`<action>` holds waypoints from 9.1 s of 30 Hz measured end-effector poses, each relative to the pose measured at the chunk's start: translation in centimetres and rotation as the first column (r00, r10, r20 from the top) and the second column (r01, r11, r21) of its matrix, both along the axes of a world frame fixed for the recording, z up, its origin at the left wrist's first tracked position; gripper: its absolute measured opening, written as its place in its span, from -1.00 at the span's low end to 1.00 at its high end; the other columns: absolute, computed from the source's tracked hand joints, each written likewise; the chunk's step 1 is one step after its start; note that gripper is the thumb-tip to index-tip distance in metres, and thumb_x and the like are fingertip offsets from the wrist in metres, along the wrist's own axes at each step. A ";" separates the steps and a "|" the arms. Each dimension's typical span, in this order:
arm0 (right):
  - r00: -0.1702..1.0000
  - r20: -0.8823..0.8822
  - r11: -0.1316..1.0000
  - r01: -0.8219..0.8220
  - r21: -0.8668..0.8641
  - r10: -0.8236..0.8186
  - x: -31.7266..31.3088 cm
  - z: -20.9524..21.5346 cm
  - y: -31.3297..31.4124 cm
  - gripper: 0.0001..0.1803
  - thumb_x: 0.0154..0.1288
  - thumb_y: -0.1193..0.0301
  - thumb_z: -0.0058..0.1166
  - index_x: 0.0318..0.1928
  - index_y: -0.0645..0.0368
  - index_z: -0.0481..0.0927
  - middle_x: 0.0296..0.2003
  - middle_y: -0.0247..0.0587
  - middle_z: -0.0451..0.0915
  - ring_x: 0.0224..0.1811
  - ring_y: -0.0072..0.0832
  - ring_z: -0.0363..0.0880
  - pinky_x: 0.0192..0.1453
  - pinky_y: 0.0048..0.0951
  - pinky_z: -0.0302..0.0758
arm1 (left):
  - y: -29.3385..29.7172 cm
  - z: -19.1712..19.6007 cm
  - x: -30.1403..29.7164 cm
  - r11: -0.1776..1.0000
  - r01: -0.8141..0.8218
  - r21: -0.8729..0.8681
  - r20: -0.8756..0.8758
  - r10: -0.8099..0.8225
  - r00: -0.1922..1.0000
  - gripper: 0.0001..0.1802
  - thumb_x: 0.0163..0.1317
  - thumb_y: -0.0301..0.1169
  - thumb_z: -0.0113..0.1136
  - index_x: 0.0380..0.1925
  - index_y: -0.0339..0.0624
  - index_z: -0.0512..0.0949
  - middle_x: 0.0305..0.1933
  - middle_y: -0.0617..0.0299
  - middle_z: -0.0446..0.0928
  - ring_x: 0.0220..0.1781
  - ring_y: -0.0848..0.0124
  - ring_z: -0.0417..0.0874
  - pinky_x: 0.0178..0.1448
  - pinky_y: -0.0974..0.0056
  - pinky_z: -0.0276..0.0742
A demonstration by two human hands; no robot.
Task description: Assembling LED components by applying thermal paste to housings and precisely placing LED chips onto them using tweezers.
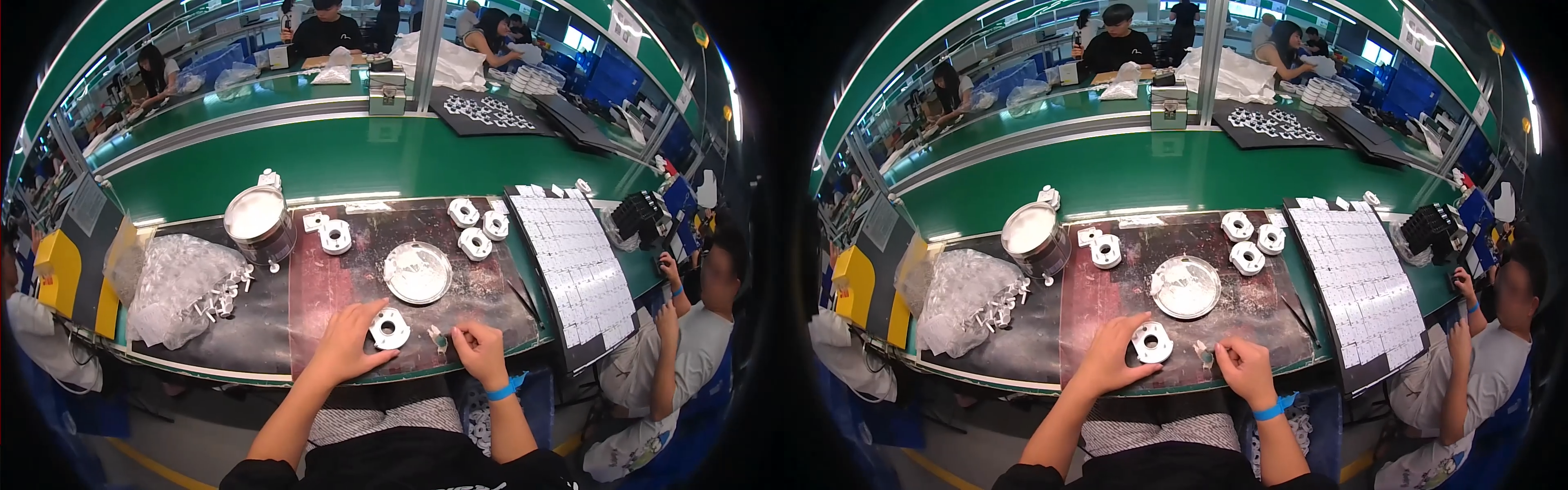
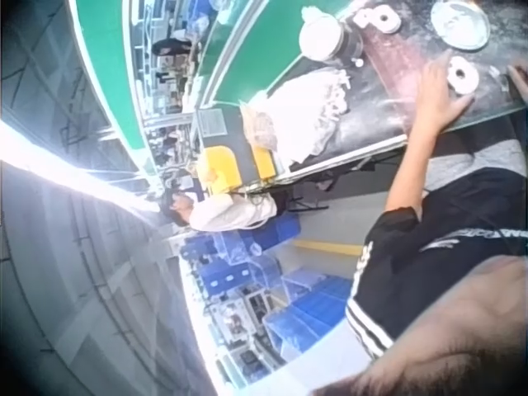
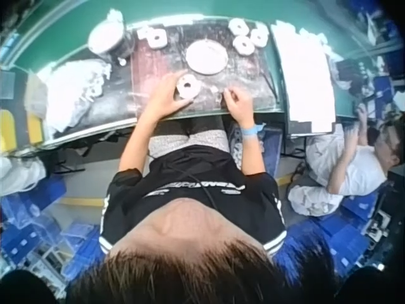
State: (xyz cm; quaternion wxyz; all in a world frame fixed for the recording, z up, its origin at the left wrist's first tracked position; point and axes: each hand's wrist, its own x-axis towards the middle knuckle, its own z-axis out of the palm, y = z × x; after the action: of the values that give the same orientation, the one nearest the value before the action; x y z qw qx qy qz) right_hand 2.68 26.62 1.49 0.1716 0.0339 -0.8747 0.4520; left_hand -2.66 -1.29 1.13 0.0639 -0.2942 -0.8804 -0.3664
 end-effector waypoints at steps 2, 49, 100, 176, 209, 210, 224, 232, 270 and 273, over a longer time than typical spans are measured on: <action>1.000 0.013 1.000 -0.027 0.003 0.027 -0.2 0.1 -0.2 -0.90 0.34 0.50 0.31 -0.32 0.27 0.69 -0.65 -0.21 0.47 -0.65 -0.49 0.41 -0.51 -0.38 0.31 | -0.3 0.4 0.2 1.000 0.014 0.022 0.003 -0.014 1.000 0.00 0.04 -0.04 0.60 0.48 -0.08 0.37 0.31 -0.01 0.54 0.35 0.00 0.51 0.39 -0.03 0.39; 0.952 -0.174 0.953 -0.276 -0.122 0.253 -3.9 6.3 -9.3 -0.69 0.23 0.62 0.41 0.00 0.25 0.74 -0.13 -0.16 0.74 -0.20 -0.52 0.69 -0.15 -0.50 0.57 | -1.1 -0.4 -4.6 0.577 0.089 0.812 0.277 -0.516 0.811 -0.87 0.38 -0.54 0.39 -0.14 -0.29 0.63 -0.08 0.15 0.71 0.02 0.42 0.75 0.17 0.29 0.66; 0.800 -0.231 0.651 0.589 0.479 -0.554 0.5 5.6 11.5 -0.89 0.34 0.41 0.28 -0.19 0.14 0.75 -0.31 -0.09 0.71 -0.34 -0.15 0.67 -0.22 -0.18 0.59 | -0.9 1.5 -5.1 0.909 0.410 0.073 0.155 -0.417 0.896 -0.18 -0.12 -0.26 0.66 0.24 -0.11 0.58 0.15 0.06 0.55 0.22 0.03 0.52 0.33 0.06 0.48; 0.892 0.389 0.800 -0.401 0.446 0.231 -31.1 8.2 0.8 -0.15 0.09 0.33 0.53 0.40 -0.03 0.42 0.01 0.05 0.73 0.06 -0.24 0.71 0.18 -0.22 0.63 | -1.7 -1.1 -6.7 0.864 0.486 0.133 0.097 -0.499 0.861 -0.13 -0.02 -0.08 0.62 0.32 -0.04 0.50 0.18 0.05 0.54 0.26 -0.02 0.54 0.34 -0.03 0.46; 0.996 -0.089 0.959 0.055 0.280 -0.031 0.3 -0.5 -1.7 -0.76 0.36 0.33 0.32 0.01 -0.03 0.73 -0.25 -0.14 0.47 -0.27 -0.14 0.61 -0.18 -0.16 0.58 | -3.4 -0.5 -8.4 0.835 0.333 0.437 -0.396 -0.154 0.905 -0.17 0.02 -0.24 0.64 0.29 -0.22 0.49 0.18 -0.03 0.49 0.04 0.22 0.58 0.11 0.16 0.54; 0.994 -0.101 0.961 0.064 0.270 -0.038 0.4 -0.8 -1.7 -0.76 0.36 0.33 0.32 0.01 -0.03 0.73 -0.25 -0.14 0.47 -0.27 -0.14 0.61 -0.18 -0.16 0.58 | -3.7 -0.5 -8.2 0.818 0.339 0.465 -0.472 -0.095 0.876 -0.37 0.11 -0.36 0.52 0.18 -0.28 0.51 0.09 -0.07 0.52 -0.03 0.21 0.58 0.07 0.14 0.53; 0.974 -0.198 0.986 0.128 0.103 -0.106 -0.8 -1.5 -1.5 -0.85 0.46 0.53 0.11 -0.02 0.19 0.64 -0.18 0.07 0.54 -0.14 0.16 0.60 -0.09 -0.01 0.55 | 5.7 1.9 4.6 0.566 0.804 -0.183 -0.424 -0.783 0.454 -0.76 0.21 -0.30 0.36 -0.19 -0.14 0.59 -0.18 0.20 0.57 -0.17 0.24 0.63 0.03 0.13 0.54; 0.974 -0.187 0.981 0.152 0.118 -0.129 -0.4 -1.3 -0.7 -0.86 0.41 0.56 0.14 -0.07 0.21 0.66 -0.26 0.02 0.54 -0.29 0.04 0.58 -0.21 -0.09 0.52 | 15.4 -8.0 10.1 -0.065 0.771 -0.634 0.201 -0.976 0.083 -0.81 0.21 -0.29 0.26 -0.22 -0.08 0.64 -0.17 0.12 0.71 0.02 0.11 0.75 0.14 0.00 0.62; 0.979 0.034 0.867 -0.192 0.460 0.199 -3.4 1.9 4.1 -0.73 0.33 0.29 0.38 -0.03 0.08 0.68 -0.25 -0.18 0.57 -0.20 -0.16 0.61 -0.05 -0.23 0.56 | 22.3 -7.3 6.6 0.124 0.884 -0.450 0.161 -0.963 0.217 -0.89 0.10 -0.37 0.28 -0.43 -0.08 0.75 -0.31 0.14 0.75 -0.07 0.17 0.78 0.16 0.08 0.54; 0.988 0.034 0.935 -0.153 0.321 0.150 -3.5 0.7 5.0 -0.80 0.31 0.43 0.37 -0.10 0.18 0.69 -0.27 -0.11 0.61 -0.25 -0.14 0.66 -0.18 -0.22 0.60 | 22.3 -7.7 6.9 0.166 0.875 -0.456 0.107 -0.965 0.239 -0.89 0.11 -0.36 0.29 -0.40 -0.07 0.75 -0.31 0.15 0.76 -0.09 0.17 0.78 0.12 0.07 0.56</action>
State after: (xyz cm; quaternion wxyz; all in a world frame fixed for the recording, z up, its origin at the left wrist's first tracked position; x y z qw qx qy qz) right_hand -0.84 31.66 2.20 0.1247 0.1267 -0.9323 0.3149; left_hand 4.22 21.00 -6.53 -0.1468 -0.8099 -0.5601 -0.0939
